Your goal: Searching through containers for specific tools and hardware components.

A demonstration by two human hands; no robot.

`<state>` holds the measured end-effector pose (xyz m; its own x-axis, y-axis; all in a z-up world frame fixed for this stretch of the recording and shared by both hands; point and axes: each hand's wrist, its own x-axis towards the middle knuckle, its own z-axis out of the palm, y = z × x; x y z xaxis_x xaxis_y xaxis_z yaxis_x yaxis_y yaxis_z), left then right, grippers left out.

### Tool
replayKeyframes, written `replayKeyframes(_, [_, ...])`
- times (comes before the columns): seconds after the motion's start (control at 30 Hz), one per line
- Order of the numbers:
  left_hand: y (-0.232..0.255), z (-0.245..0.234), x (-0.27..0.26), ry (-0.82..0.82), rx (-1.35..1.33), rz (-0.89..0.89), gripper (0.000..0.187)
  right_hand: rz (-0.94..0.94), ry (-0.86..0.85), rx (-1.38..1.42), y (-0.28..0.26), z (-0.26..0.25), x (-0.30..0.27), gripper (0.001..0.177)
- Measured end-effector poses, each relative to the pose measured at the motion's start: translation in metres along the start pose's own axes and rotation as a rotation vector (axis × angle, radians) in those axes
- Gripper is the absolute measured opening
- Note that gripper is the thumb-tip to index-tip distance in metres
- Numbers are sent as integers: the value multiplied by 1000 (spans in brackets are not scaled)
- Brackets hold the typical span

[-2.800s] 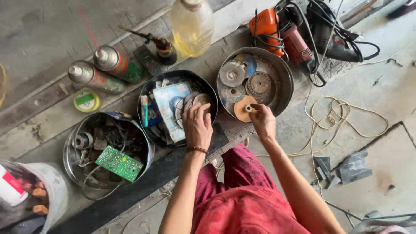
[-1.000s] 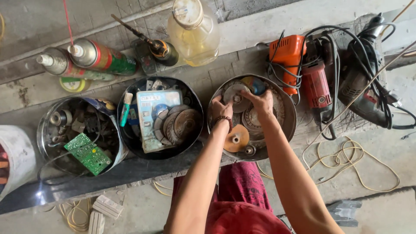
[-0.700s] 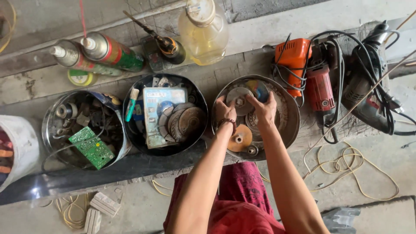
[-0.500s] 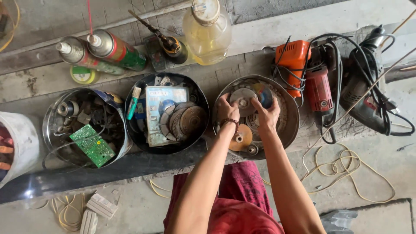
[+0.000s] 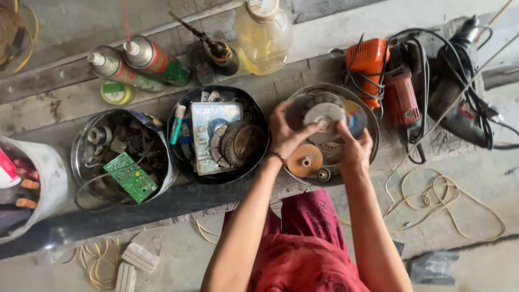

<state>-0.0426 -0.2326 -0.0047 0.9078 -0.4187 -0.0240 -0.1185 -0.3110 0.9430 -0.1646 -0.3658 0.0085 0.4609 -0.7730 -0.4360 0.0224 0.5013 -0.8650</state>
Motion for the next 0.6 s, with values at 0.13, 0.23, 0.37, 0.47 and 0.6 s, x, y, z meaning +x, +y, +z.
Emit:
replayKeyframes(0.13, [5,-48,-1,-73,-341,-161,115,192,-56,-43,1,36,-31,27])
replayKeyframes(0.23, [-4,-99,-10,-124,-622,-204,117,191,-180,-170,51,43,-41,37])
replayKeyframes(0.37, [-17,-152,-24,-36,-510,-220,108,311,-257,-25,61,102,-67,50])
replayKeyframes(0.47, [-38,-174,-34,127,-275,-341,98,514,-274,-24,79,122,-77,54])
replayKeyframes(0.6, [-64,-181,-46,262,-352,-312,92,680,-280,-74,103,133,-82,58])
